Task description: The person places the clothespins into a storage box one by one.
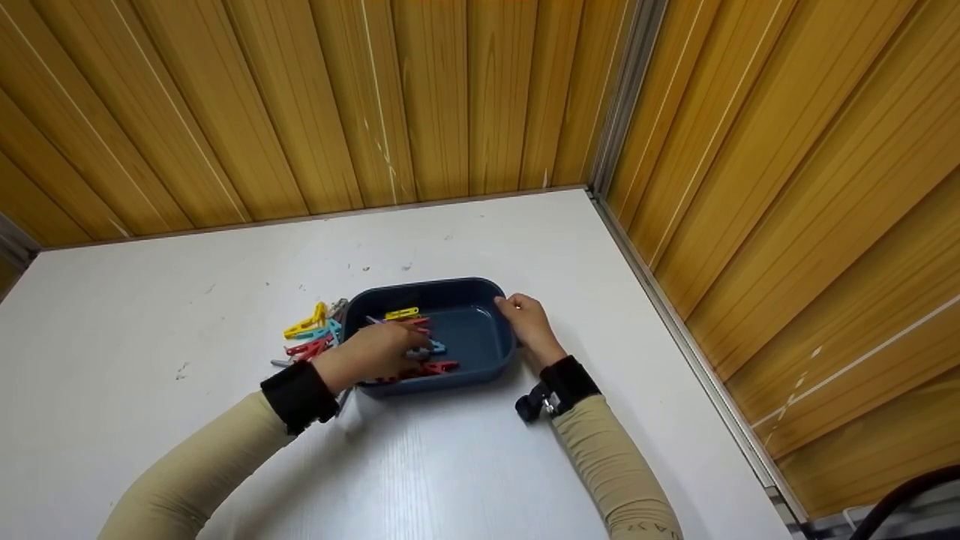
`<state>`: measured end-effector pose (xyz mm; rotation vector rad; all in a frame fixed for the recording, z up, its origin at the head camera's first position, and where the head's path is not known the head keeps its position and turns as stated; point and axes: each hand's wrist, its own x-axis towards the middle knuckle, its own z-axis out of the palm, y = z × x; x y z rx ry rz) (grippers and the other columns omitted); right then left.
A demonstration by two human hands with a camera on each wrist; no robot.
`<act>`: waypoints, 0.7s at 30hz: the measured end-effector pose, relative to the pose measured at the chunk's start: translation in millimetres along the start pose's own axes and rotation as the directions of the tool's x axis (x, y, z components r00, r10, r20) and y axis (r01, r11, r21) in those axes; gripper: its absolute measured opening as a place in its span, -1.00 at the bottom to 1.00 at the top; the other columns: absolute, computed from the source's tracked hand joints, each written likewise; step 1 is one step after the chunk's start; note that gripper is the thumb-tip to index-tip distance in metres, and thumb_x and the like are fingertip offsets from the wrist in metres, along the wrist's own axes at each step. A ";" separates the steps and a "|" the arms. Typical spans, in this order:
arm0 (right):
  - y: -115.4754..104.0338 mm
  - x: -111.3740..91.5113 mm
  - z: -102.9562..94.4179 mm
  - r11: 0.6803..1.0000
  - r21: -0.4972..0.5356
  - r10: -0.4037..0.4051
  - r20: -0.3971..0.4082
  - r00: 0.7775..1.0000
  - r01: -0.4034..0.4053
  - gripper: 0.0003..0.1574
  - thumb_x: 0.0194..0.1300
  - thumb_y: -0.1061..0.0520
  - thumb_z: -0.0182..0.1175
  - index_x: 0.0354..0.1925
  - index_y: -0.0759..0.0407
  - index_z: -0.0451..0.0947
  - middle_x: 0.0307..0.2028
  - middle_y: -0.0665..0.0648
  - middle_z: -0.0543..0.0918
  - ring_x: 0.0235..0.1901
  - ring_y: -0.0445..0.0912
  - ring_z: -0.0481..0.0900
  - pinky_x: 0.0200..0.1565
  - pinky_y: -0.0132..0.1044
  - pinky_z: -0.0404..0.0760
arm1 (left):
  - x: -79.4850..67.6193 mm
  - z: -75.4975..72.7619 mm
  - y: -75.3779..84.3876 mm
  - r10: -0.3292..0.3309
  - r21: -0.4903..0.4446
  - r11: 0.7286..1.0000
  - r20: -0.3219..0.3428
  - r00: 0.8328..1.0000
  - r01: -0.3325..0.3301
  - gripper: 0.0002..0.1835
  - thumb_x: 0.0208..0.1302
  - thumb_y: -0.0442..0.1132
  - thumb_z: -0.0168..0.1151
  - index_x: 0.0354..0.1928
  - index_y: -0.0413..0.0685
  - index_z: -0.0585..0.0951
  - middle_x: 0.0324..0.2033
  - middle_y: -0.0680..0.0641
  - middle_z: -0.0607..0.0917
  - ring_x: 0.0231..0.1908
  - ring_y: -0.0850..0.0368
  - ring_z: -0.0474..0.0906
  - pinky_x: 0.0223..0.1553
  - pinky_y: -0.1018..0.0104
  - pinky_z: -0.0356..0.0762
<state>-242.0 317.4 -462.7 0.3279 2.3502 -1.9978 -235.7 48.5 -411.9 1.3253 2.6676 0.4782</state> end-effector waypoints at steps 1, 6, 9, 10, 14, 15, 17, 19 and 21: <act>-0.1 -0.1 0.4 1.000 0.001 0.004 0.001 1.000 -0.004 -0.49 0.53 0.05 0.12 -0.62 -0.03 0.33 -0.70 -0.20 0.29 -0.66 -0.32 0.24 -0.57 -0.49 0.20 | -2.0 -3.9 -0.7 -0.002 -0.016 1.000 -0.005 1.000 0.001 -0.76 0.31 -0.30 0.36 -0.03 -0.26 0.75 -0.10 -0.19 0.82 -0.06 -0.10 0.76 0.04 0.01 0.71; -0.6 -1.2 -0.3 1.000 0.004 -0.002 0.006 1.000 0.002 -0.50 0.53 0.05 0.12 -0.62 -0.02 0.34 -0.70 -0.20 0.29 -0.67 -0.33 0.22 -0.59 -0.49 0.19 | -13.7 -32.3 -2.0 -0.026 -0.062 0.998 -0.067 0.997 0.022 -0.72 0.36 -0.27 0.33 0.05 -0.22 0.73 -0.06 -0.25 0.77 -0.03 -0.16 0.70 0.02 -0.02 0.68; -0.3 -1.3 -1.1 1.000 0.006 -0.011 0.015 1.000 0.011 -0.51 0.54 0.05 0.11 -0.60 0.00 0.34 -0.70 -0.19 0.27 -0.69 -0.34 0.21 -0.61 -0.50 0.18 | -22.2 -50.1 -0.5 -0.054 -0.056 0.997 -0.097 0.994 0.049 -0.70 0.38 -0.25 0.33 0.10 -0.17 0.71 -0.02 -0.22 0.76 -0.01 -0.12 0.70 0.02 0.03 0.69; 0.2 -1.3 -1.2 1.000 0.006 -0.013 0.018 1.000 0.012 -0.51 0.54 0.06 0.11 -0.60 0.00 0.33 -0.70 -0.19 0.27 -0.69 -0.34 0.20 -0.61 -0.51 0.18 | -25.8 -55.1 0.1 -0.062 -0.045 0.997 -0.107 0.992 0.058 -0.69 0.38 -0.24 0.33 0.11 -0.16 0.71 -0.01 -0.20 0.76 -0.01 -0.10 0.71 0.03 0.04 0.69; 1.9 -1.0 -1.1 1.000 0.000 -0.007 0.021 1.000 0.007 -0.51 0.54 0.06 0.11 -0.59 0.00 0.33 -0.71 -0.20 0.26 -0.70 -0.34 0.19 -0.62 -0.51 0.16 | -43.7 -68.9 2.7 -0.109 -0.060 0.993 -0.148 0.983 0.101 -0.64 0.36 -0.27 0.34 0.15 -0.20 0.67 0.04 -0.22 0.75 0.04 -0.11 0.70 0.09 0.02 0.68; 2.2 -0.8 -0.9 1.000 0.001 -0.005 0.020 1.000 0.005 -0.51 0.54 0.06 0.11 -0.59 -0.01 0.33 -0.71 -0.20 0.27 -0.70 -0.34 0.19 -0.62 -0.51 0.16 | -49.1 -70.4 3.0 -0.123 -0.066 0.991 -0.162 0.979 0.113 -0.64 0.35 -0.28 0.35 0.15 -0.22 0.67 0.03 -0.23 0.75 0.04 -0.13 0.70 0.09 0.01 0.67; 2.7 0.0 -0.6 1.000 -0.002 -0.004 0.016 1.000 0.004 -0.51 0.54 0.06 0.11 -0.60 -0.01 0.33 -0.71 -0.20 0.26 -0.71 -0.33 0.17 -0.62 -0.50 0.14 | -59.9 -71.4 3.4 -0.166 -0.085 0.985 -0.187 0.968 0.153 -0.64 0.34 -0.28 0.36 0.14 -0.25 0.67 0.00 -0.26 0.75 0.00 -0.14 0.71 0.06 -0.02 0.68; 2.7 1.0 -0.3 1.000 -0.007 -0.005 0.009 1.000 0.005 -0.51 0.53 0.05 0.12 -0.60 -0.02 0.34 -0.71 -0.21 0.25 -0.71 -0.33 0.16 -0.62 -0.50 0.13 | -70.8 -69.3 3.7 -0.211 -0.099 0.976 -0.211 0.954 0.194 -0.66 0.31 -0.31 0.38 0.09 -0.27 0.68 -0.05 -0.25 0.77 -0.04 -0.14 0.71 0.02 -0.03 0.68; 2.2 1.8 -0.4 1.000 -0.011 -0.008 0.009 1.000 0.008 -0.51 0.53 0.05 0.12 -0.60 -0.02 0.34 -0.71 -0.21 0.25 -0.70 -0.33 0.16 -0.61 -0.49 0.13 | -81.8 -64.1 3.4 -0.258 -0.107 0.965 -0.232 0.938 0.239 -0.70 0.28 -0.34 0.38 0.03 -0.29 0.70 -0.12 -0.25 0.78 -0.12 -0.13 0.72 -0.05 -0.03 0.68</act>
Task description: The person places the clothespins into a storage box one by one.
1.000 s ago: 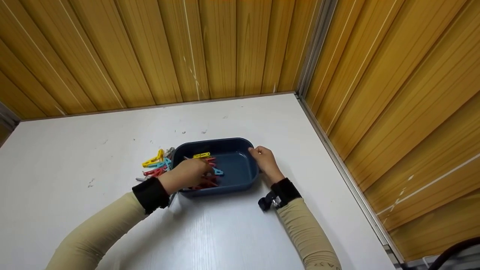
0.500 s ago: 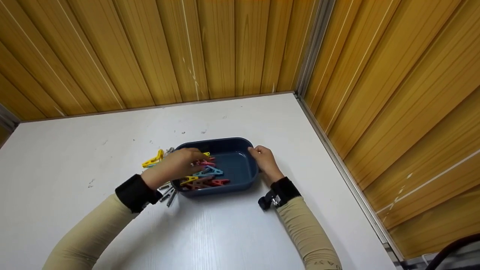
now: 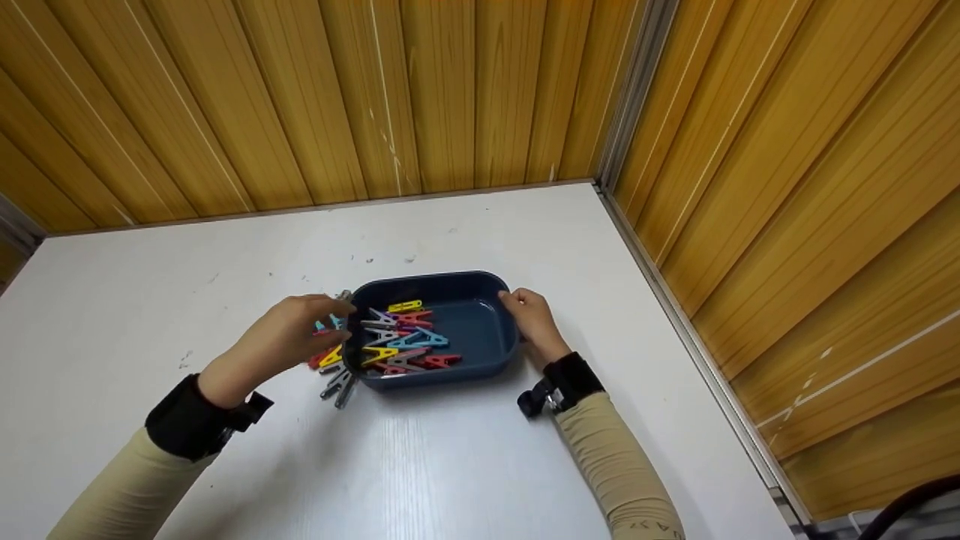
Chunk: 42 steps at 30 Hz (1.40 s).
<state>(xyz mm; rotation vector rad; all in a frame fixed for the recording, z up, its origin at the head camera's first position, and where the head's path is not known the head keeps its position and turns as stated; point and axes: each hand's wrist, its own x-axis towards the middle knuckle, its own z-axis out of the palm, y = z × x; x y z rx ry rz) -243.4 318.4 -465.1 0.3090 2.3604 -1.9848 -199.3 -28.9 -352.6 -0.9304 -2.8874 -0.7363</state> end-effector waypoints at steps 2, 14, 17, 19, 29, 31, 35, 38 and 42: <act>-1.6 0.2 -0.1 1.000 -0.003 0.001 -0.002 1.000 -0.001 -0.51 0.52 0.05 0.13 -0.61 -0.03 0.33 -0.70 -0.20 0.25 -0.69 -0.33 0.17 -0.61 -0.49 0.14 | -10.6 4.4 -4.1 -0.039 0.005 0.999 -0.015 0.999 0.039 -0.76 0.26 -0.36 0.39 -0.05 -0.30 0.72 -0.20 -0.23 0.80 -0.19 -0.11 0.72 -0.11 -0.03 0.68; -0.8 0.7 -3.8 0.999 0.016 0.036 0.002 0.999 -0.036 -0.48 0.54 0.09 0.11 -0.62 0.02 0.31 -0.71 -0.17 0.23 -0.71 -0.30 0.15 -0.61 -0.47 0.12 | -45.3 53.4 -29.9 -0.165 0.032 0.986 0.075 0.983 0.163 -0.84 0.12 -0.34 0.50 -0.34 -0.28 0.71 -0.49 -0.14 0.69 -0.45 0.02 0.54 -0.39 0.04 0.54; 1.7 0.5 -3.5 0.999 0.008 0.048 0.009 0.999 -0.048 -0.49 0.55 0.07 0.10 -0.61 0.01 0.32 -0.70 -0.16 0.24 -0.69 -0.30 0.18 -0.60 -0.47 0.15 | -46.7 62.8 -31.6 -0.177 0.049 0.984 0.077 0.981 0.174 -0.88 0.12 -0.38 0.46 -0.43 -0.24 0.67 -0.58 -0.07 0.58 -0.52 0.08 0.38 -0.47 0.11 0.38; 2.6 -0.3 -2.5 0.999 -0.004 0.051 0.008 0.999 -0.051 -0.50 0.54 0.05 0.11 -0.60 0.00 0.34 -0.69 -0.17 0.26 -0.68 -0.31 0.20 -0.58 -0.47 0.18 | -47.1 67.2 -31.9 -0.182 0.057 0.982 0.073 0.981 0.178 -0.87 0.11 -0.42 0.44 -0.50 -0.22 0.64 -0.61 -0.03 0.53 -0.53 0.10 0.34 -0.48 0.13 0.34; 2.3 -0.1 1.4 1.000 -0.017 0.022 -0.007 1.000 -0.022 -0.50 0.53 0.03 0.12 -0.61 -0.03 0.33 -0.71 -0.20 0.24 -0.69 -0.32 0.17 -0.60 -0.48 0.14 | -44.3 73.1 -29.9 -0.218 0.129 0.969 0.030 0.976 0.212 -0.83 0.10 -0.49 0.34 -0.56 -0.17 0.59 -0.60 -0.07 0.56 -0.54 0.09 0.42 -0.50 0.12 0.42; 1.7 -0.1 1.6 1.000 -0.019 0.021 -0.007 1.000 -0.021 -0.50 0.53 0.04 0.11 -0.61 -0.03 0.33 -0.71 -0.20 0.24 -0.69 -0.32 0.17 -0.60 -0.48 0.14 | -44.4 73.3 -28.6 -0.215 0.145 0.967 0.013 0.977 0.211 -0.82 0.10 -0.50 0.33 -0.56 -0.17 0.58 -0.58 -0.11 0.61 -0.53 0.03 0.51 -0.48 0.07 0.49; -7.2 -5.7 1.9 0.999 -0.004 0.032 -0.002 1.000 -0.032 -0.50 0.53 0.06 0.12 -0.61 -0.01 0.34 -0.71 -0.18 0.26 -0.70 -0.32 0.18 -0.61 -0.48 0.15 | -44.3 72.8 -25.4 -0.222 0.151 0.964 -0.003 0.975 0.220 -0.81 0.08 -0.52 0.32 -0.55 -0.16 0.55 -0.55 -0.15 0.66 -0.48 -0.08 0.61 -0.45 -0.02 0.56; -22.1 -15.9 2.9 0.999 0.006 0.034 0.013 0.999 -0.034 -0.50 0.54 0.09 0.11 -0.62 0.01 0.34 -0.71 -0.17 0.26 -0.71 -0.32 0.18 -0.61 -0.49 0.15 | -43.5 72.2 -24.2 -0.236 0.145 0.962 0.013 0.972 0.232 -0.84 0.11 -0.52 0.30 -0.50 -0.16 0.57 -0.52 -0.16 0.68 -0.46 -0.11 0.64 -0.41 -0.04 0.59; -33.9 -23.6 4.5 0.999 0.019 0.037 0.023 0.999 -0.037 -0.49 0.54 0.14 0.09 -0.63 0.04 0.33 -0.71 -0.16 0.28 -0.69 -0.32 0.20 -0.59 -0.49 0.17 | -44.1 69.3 -23.6 -0.252 0.146 0.959 0.053 0.966 0.243 -0.87 0.17 -0.54 0.26 -0.43 -0.19 0.59 -0.50 -0.17 0.69 -0.44 -0.10 0.63 -0.37 -0.04 0.61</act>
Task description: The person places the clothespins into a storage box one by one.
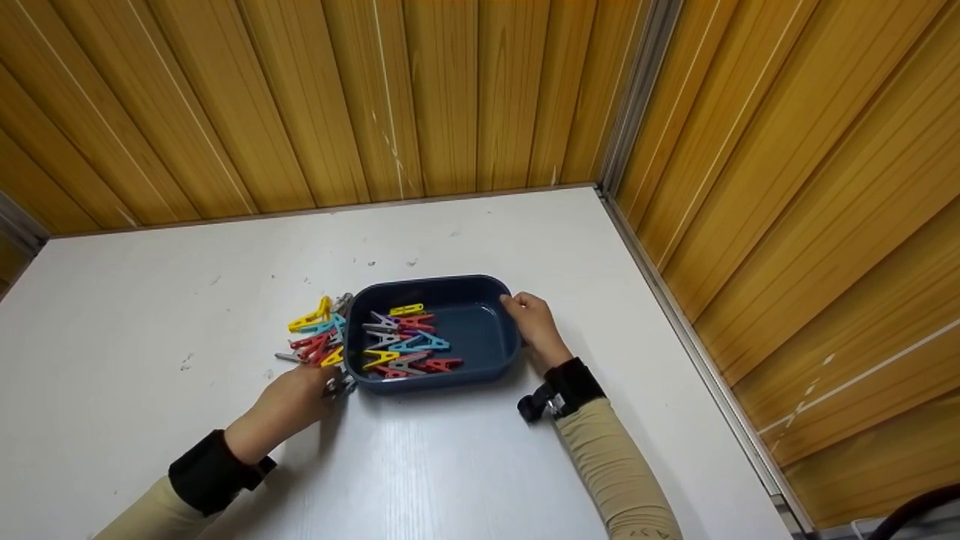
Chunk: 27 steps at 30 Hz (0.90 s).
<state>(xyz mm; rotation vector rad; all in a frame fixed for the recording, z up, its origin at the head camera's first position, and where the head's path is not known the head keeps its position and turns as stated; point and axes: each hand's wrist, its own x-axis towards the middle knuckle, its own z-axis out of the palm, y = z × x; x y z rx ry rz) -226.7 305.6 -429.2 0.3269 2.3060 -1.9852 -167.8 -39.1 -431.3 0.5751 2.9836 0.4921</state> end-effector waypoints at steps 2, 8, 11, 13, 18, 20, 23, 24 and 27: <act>0.9 -0.3 -0.2 1.000 0.006 0.002 0.002 1.000 -0.002 -0.49 0.54 0.14 0.10 -0.63 0.04 0.34 -0.70 -0.16 0.29 -0.68 -0.31 0.22 -0.58 -0.49 0.19 | -1.8 -2.6 -0.5 0.000 0.009 1.000 0.024 1.000 0.000 -0.87 0.17 -0.56 0.25 -0.41 -0.20 0.60 -0.49 -0.17 0.69 -0.44 -0.09 0.62 -0.35 -0.04 0.62; 1.5 -1.0 -1.3 1.000 0.027 0.004 0.010 1.000 -0.004 -0.50 0.53 0.15 0.10 -0.62 0.05 0.34 -0.71 -0.16 0.27 -0.69 -0.31 0.21 -0.59 -0.50 0.19 | -5.9 -21.6 -2.4 -0.020 -0.004 1.000 0.065 0.998 0.020 -0.79 -0.03 -0.51 0.47 -0.34 -0.22 0.66 -0.46 -0.12 0.68 -0.39 -0.04 0.61 -0.33 0.00 0.60; 0.7 -0.7 -1.1 1.000 0.023 0.004 0.016 1.000 -0.004 -0.51 0.54 0.14 0.09 -0.61 0.05 0.35 -0.70 -0.16 0.28 -0.68 -0.31 0.22 -0.58 -0.50 0.20 | -4.6 -36.7 -3.3 -0.028 -0.029 0.999 0.055 0.998 0.030 -0.73 -0.07 -0.48 0.51 -0.28 -0.23 0.67 -0.41 -0.12 0.71 -0.35 -0.03 0.61 -0.27 0.01 0.61; 0.3 0.9 -1.7 1.000 0.014 0.000 0.019 1.000 -0.001 -0.52 0.54 0.13 0.08 -0.60 0.05 0.35 -0.70 -0.16 0.28 -0.68 -0.31 0.22 -0.58 -0.49 0.20 | -0.4 -46.8 -4.0 -0.006 -0.044 0.999 0.022 1.000 0.007 -0.71 -0.07 -0.49 0.48 -0.24 -0.24 0.68 -0.38 -0.14 0.73 -0.33 -0.05 0.63 -0.25 0.00 0.63; 7.7 10.8 -6.0 1.000 0.000 -0.015 -0.005 1.000 0.015 -0.50 0.54 0.12 0.09 -0.61 0.04 0.33 -0.71 -0.17 0.25 -0.69 -0.31 0.18 -0.59 -0.48 0.16 | 25.2 -65.8 -0.1 0.139 -0.100 0.985 -0.037 0.990 -0.142 -0.69 0.00 -0.48 0.42 -0.14 -0.27 0.68 -0.28 -0.21 0.75 -0.22 -0.13 0.67 -0.15 -0.03 0.65; 15.0 16.9 -7.4 1.000 -0.001 -0.018 -0.015 1.000 0.018 -0.49 0.54 0.10 0.11 -0.62 0.02 0.33 -0.70 -0.17 0.25 -0.68 -0.31 0.18 -0.58 -0.48 0.16 | 39.0 -69.6 3.6 0.195 -0.126 0.973 -0.018 0.981 -0.195 -0.67 0.07 -0.47 0.40 -0.07 -0.28 0.68 -0.20 -0.23 0.74 -0.13 -0.15 0.68 -0.05 -0.03 0.67; 25.4 24.0 -7.9 1.000 -0.008 -0.013 -0.023 1.000 0.013 -0.49 0.53 0.06 0.13 -0.62 -0.01 0.33 -0.70 -0.19 0.26 -0.68 -0.31 0.19 -0.59 -0.48 0.17 | 59.8 -70.1 8.7 0.257 -0.146 0.956 0.005 0.967 -0.253 -0.65 0.16 -0.44 0.39 0.02 -0.25 0.68 -0.10 -0.23 0.74 -0.04 -0.14 0.69 0.04 -0.02 0.67; 27.1 25.0 -7.6 1.000 -0.009 -0.015 -0.023 1.000 0.015 -0.49 0.53 0.05 0.13 -0.62 -0.01 0.33 -0.70 -0.18 0.26 -0.69 -0.31 0.19 -0.59 -0.47 0.17 | 66.3 -69.4 10.4 0.268 -0.158 0.952 0.012 0.963 -0.263 -0.65 0.19 -0.42 0.40 0.05 -0.25 0.68 -0.08 -0.24 0.74 -0.03 -0.14 0.68 0.07 -0.02 0.66; 29.2 25.1 -6.9 1.000 -0.018 -0.016 -0.031 0.999 0.015 -0.49 0.52 0.04 0.15 -0.62 -0.02 0.33 -0.71 -0.19 0.25 -0.70 -0.31 0.18 -0.61 -0.47 0.16 | 84.8 -64.6 13.8 0.309 -0.174 0.937 0.012 0.951 -0.303 -0.65 0.23 -0.40 0.38 0.07 -0.24 0.68 -0.07 -0.23 0.73 -0.03 -0.12 0.68 0.08 -0.01 0.66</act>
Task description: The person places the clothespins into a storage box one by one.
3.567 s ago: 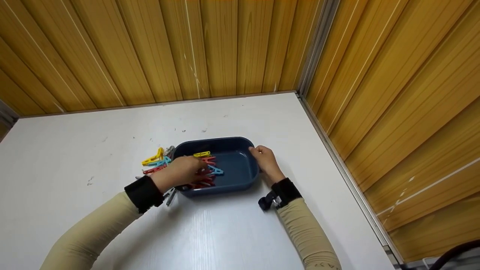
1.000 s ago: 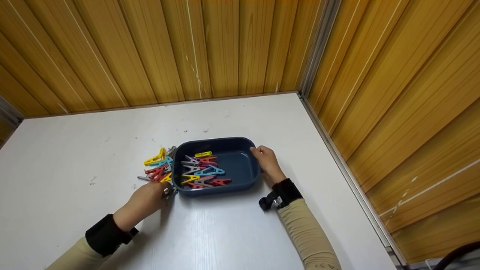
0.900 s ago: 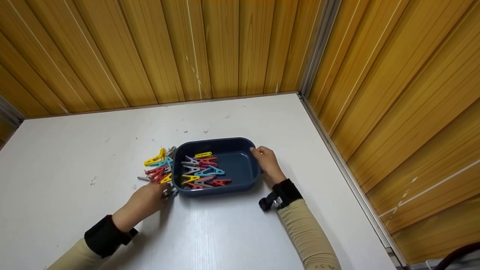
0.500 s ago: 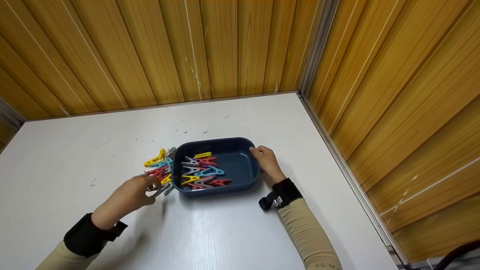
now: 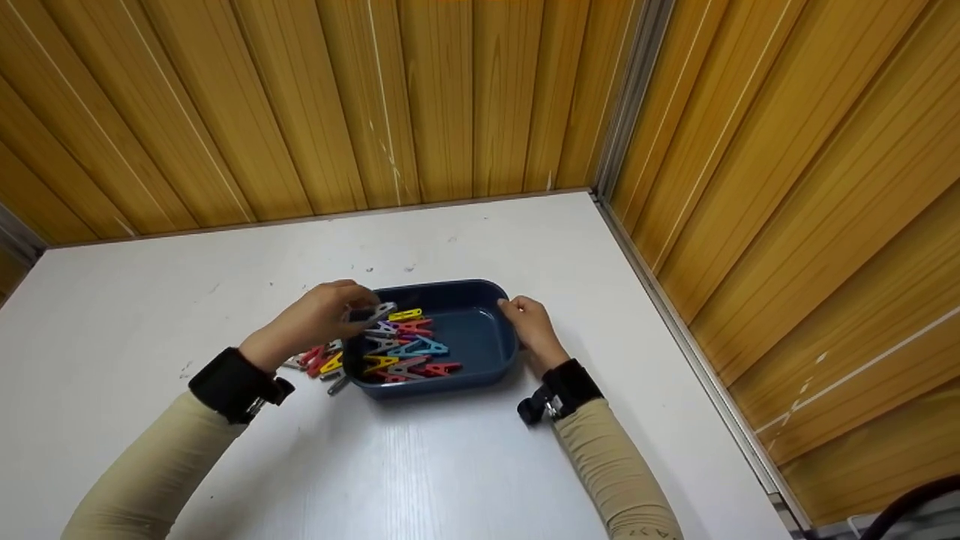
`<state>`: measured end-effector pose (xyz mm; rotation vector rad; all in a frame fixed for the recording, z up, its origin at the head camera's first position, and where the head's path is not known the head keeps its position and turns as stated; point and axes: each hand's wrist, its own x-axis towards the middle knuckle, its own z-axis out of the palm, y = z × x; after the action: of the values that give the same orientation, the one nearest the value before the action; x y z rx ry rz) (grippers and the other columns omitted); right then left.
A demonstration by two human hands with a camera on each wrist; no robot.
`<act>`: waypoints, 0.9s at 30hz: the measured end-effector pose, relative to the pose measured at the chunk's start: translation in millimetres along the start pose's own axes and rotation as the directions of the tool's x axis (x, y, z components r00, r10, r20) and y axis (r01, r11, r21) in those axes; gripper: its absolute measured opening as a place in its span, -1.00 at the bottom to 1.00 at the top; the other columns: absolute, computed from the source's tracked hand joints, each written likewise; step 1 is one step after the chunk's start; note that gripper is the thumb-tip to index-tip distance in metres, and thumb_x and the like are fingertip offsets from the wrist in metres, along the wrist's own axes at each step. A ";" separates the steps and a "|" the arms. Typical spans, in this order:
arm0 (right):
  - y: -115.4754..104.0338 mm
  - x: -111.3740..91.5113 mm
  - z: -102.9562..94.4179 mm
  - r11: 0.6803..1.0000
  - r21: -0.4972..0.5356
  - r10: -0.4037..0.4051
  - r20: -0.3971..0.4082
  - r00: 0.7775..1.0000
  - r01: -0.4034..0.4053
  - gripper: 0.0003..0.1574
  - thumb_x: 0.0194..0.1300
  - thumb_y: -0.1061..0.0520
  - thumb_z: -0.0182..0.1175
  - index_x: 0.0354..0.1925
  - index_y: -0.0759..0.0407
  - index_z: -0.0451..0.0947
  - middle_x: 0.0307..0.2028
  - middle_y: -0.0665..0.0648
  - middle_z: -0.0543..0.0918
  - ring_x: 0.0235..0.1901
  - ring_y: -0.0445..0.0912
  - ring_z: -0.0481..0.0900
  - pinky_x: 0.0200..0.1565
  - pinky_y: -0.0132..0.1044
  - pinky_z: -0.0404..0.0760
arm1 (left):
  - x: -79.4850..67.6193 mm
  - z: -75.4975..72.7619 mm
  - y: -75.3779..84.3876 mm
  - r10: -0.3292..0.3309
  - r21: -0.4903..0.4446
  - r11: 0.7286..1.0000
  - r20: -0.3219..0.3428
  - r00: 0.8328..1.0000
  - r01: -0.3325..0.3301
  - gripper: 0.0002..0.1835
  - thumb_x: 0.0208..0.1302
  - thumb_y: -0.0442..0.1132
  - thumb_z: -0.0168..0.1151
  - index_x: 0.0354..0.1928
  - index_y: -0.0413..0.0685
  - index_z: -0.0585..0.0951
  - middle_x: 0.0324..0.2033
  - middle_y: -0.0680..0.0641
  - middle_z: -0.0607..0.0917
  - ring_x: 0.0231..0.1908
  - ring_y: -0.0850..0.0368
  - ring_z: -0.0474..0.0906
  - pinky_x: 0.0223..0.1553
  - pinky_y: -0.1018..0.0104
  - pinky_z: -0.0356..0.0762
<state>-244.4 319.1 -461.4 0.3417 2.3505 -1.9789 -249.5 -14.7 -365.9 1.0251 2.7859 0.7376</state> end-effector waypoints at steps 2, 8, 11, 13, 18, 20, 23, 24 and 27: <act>-0.4 -0.1 0.2 1.000 0.001 0.005 -0.002 1.000 -0.005 -0.50 0.52 0.04 0.15 -0.62 -0.02 0.34 -0.71 -0.19 0.26 -0.70 -0.31 0.19 -0.61 -0.47 0.16 | 11.0 4.3 -2.6 0.028 0.003 1.000 -0.001 1.000 -0.028 -0.68 0.26 -0.39 0.36 0.07 -0.25 0.69 -0.08 -0.24 0.74 -0.04 -0.12 0.68 0.08 0.00 0.66; -17.0 -10.4 0.6 1.000 0.018 0.016 0.028 0.999 -0.016 -0.51 0.54 0.10 0.10 -0.60 0.03 0.36 -0.71 -0.17 0.29 -0.70 -0.31 0.21 -0.60 -0.49 0.19 | 36.0 18.2 -9.2 0.067 0.062 0.996 0.011 0.998 -0.067 -0.72 0.28 -0.36 0.37 0.02 -0.28 0.71 -0.11 -0.25 0.77 -0.05 -0.14 0.70 0.09 0.00 0.66; -27.2 -19.0 2.2 1.000 0.015 0.011 0.037 0.999 -0.011 -0.53 0.54 0.14 0.08 -0.59 0.06 0.37 -0.69 -0.15 0.29 -0.69 -0.31 0.21 -0.59 -0.49 0.20 | 44.6 25.8 -11.6 0.051 0.083 0.995 0.025 0.998 -0.053 -0.73 0.31 -0.33 0.37 0.01 -0.29 0.72 -0.09 -0.25 0.78 -0.02 -0.15 0.71 0.12 0.00 0.65; -30.5 -22.8 3.7 1.000 0.010 0.010 0.034 0.999 -0.010 -0.53 0.54 0.14 0.08 -0.59 0.05 0.37 -0.69 -0.15 0.29 -0.69 -0.32 0.20 -0.58 -0.49 0.20 | 49.3 31.1 -12.9 0.025 0.086 0.996 0.035 0.999 -0.027 -0.73 0.33 -0.31 0.35 0.02 -0.29 0.72 -0.07 -0.25 0.78 0.00 -0.16 0.71 0.14 -0.01 0.65; -30.5 -25.1 5.2 1.000 0.006 0.007 0.031 0.999 -0.007 -0.51 0.53 0.15 0.09 -0.61 0.04 0.34 -0.68 -0.16 0.28 -0.68 -0.31 0.20 -0.57 -0.49 0.19 | 57.3 44.6 -15.2 0.005 0.120 0.993 0.045 0.999 -0.011 -0.74 0.32 -0.34 0.35 0.00 -0.30 0.72 -0.06 -0.29 0.77 0.00 -0.22 0.71 0.13 -0.04 0.65; -29.3 -24.5 5.2 1.000 0.012 0.004 0.026 1.000 -0.004 -0.50 0.53 0.16 0.09 -0.62 0.05 0.32 -0.69 -0.15 0.27 -0.67 -0.31 0.20 -0.57 -0.49 0.18 | 59.4 49.4 -15.4 0.025 0.143 0.989 0.031 0.999 -0.029 -0.77 0.32 -0.34 0.35 -0.04 -0.31 0.73 -0.09 -0.30 0.77 -0.04 -0.23 0.71 0.09 -0.05 0.66; -28.0 -23.7 5.4 1.000 0.018 0.001 0.026 1.000 -0.002 -0.49 0.53 0.16 0.09 -0.63 0.04 0.32 -0.69 -0.15 0.27 -0.67 -0.30 0.20 -0.57 -0.49 0.18 | 61.6 55.3 -14.9 0.040 0.159 0.986 0.001 0.999 -0.040 -0.79 0.35 -0.30 0.34 -0.09 -0.31 0.73 -0.14 -0.31 0.78 -0.09 -0.24 0.72 0.04 -0.06 0.67; -27.8 -23.7 5.6 1.000 0.020 0.000 0.026 1.000 -0.001 -0.50 0.53 0.17 0.09 -0.62 0.05 0.32 -0.69 -0.15 0.27 -0.67 -0.30 0.20 -0.57 -0.49 0.18 | 62.1 57.0 -14.5 0.039 0.158 0.987 -0.006 0.999 -0.038 -0.79 0.36 -0.29 0.33 -0.09 -0.31 0.73 -0.16 -0.31 0.77 -0.10 -0.24 0.72 0.03 -0.07 0.68; -27.2 -23.8 6.0 1.000 0.022 0.002 0.026 1.000 -0.003 -0.50 0.53 0.17 0.09 -0.62 0.05 0.33 -0.69 -0.15 0.28 -0.66 -0.30 0.22 -0.57 -0.49 0.19 | 63.5 62.2 -14.3 0.036 0.156 0.987 -0.014 0.999 -0.033 -0.77 0.40 -0.24 0.30 -0.09 -0.29 0.73 -0.17 -0.30 0.77 -0.12 -0.24 0.73 -0.01 -0.09 0.69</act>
<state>-227.2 305.8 -431.9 0.3183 2.3135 -1.9970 -292.2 41.3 -421.9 1.0997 2.8856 0.5417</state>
